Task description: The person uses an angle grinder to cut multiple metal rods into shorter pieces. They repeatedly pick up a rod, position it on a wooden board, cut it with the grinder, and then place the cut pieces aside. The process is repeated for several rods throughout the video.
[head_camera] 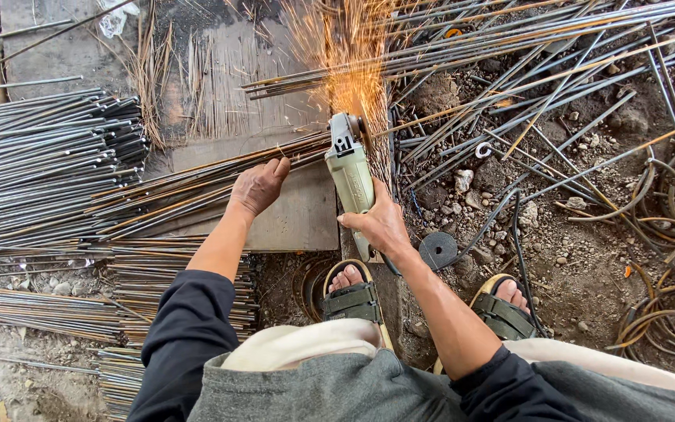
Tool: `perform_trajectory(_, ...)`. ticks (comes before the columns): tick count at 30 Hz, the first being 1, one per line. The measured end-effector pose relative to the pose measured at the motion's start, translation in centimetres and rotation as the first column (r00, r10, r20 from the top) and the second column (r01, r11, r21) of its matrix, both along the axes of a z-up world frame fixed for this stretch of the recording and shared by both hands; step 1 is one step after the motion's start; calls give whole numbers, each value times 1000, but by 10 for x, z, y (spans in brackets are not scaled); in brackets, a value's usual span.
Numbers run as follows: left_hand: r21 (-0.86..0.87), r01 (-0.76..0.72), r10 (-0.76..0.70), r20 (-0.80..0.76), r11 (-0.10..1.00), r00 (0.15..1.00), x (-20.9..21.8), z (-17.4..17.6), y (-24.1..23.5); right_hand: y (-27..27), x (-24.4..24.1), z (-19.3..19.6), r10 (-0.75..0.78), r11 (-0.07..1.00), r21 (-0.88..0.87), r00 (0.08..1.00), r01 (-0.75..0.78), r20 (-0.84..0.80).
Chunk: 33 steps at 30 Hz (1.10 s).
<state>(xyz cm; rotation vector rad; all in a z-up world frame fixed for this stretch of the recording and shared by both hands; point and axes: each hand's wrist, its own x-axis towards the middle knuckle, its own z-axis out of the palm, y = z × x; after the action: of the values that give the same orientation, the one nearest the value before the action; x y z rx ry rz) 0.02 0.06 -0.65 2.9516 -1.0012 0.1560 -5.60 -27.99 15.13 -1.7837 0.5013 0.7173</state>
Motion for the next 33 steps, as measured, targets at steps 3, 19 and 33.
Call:
perform_trajectory(3, -9, 7, -7, 0, 1000, 1000, 0, 3, -1, -1, -2, -9, -5, 1000, -10, 1000, 5, -1)
perform_trajectory(19, -3, 20, -20, 6, 1000, 1000, -1, 13, -4, -2, -1, -8, -11, 1000, -15, 999, 10, -43)
perform_trajectory(33, -22, 43, -41, 85, 999, 996, -1, 6, -5, -2, -1, -12, -4, 1000, -16, 999, 3, -44)
